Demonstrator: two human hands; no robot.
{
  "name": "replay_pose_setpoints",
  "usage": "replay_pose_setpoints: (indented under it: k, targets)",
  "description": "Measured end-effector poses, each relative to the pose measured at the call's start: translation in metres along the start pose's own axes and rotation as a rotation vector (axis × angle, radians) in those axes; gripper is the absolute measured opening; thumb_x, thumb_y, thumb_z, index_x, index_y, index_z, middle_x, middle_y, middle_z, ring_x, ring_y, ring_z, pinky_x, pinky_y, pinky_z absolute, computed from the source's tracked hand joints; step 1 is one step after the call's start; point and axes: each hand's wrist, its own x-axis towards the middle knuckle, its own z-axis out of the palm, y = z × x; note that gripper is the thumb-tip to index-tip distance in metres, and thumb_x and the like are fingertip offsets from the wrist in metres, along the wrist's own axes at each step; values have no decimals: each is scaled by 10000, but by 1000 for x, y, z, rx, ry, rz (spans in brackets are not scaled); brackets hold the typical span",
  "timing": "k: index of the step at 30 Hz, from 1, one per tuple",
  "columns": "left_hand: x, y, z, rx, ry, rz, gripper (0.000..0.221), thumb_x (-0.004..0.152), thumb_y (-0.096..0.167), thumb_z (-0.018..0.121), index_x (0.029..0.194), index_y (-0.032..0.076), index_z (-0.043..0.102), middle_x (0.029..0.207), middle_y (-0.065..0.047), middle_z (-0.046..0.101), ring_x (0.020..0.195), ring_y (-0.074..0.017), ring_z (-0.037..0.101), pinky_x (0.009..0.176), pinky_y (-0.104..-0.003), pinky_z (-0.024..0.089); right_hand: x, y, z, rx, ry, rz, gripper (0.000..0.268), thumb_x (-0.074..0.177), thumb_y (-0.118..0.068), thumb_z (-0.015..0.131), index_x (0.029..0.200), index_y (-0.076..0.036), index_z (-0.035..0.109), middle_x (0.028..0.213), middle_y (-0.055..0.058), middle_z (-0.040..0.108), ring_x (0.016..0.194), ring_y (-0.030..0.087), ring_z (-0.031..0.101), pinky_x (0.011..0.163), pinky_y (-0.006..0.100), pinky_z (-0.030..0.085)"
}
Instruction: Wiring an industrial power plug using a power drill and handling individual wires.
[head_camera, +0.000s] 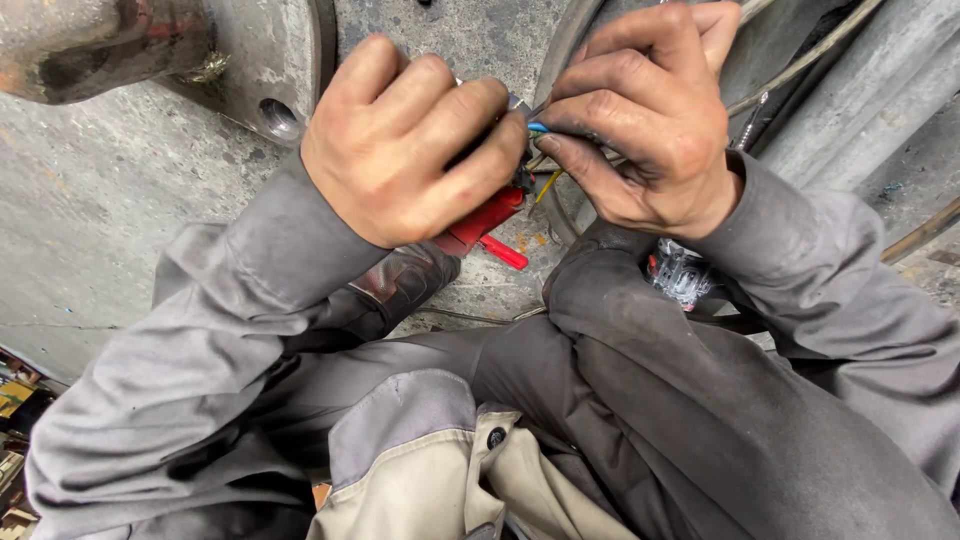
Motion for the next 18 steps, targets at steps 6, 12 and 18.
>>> replay_pose_setpoints:
  k: [6,12,18]
  targets:
    - [7,8,5,-122,-69,-102,274,877,172,669,1092,4,652,1030,-106,607,900,-258,592,753,-400,427,-4,-1,3,21,3,51,189,923,-106,855,1053,-49,732,1074,57,687,1105,283,575,973,455,306]
    - [6,26,11,-662,-183,-690,165,1033,121,714,986,-22,648,841,-142,604,778,-324,613,709,-426,478,-9,6,12,-137,53,-132,208,867,-137,835,1030,-35,755,1078,43,692,1105,283,591,939,505,308]
    - [14,15,14,-1185,-396,-1095,203,989,167,693,875,0,684,669,-15,632,634,-90,561,565,-295,498,-12,5,13,-418,194,-393,212,771,-168,843,973,-105,822,1029,-42,722,1034,206,619,878,472,282]
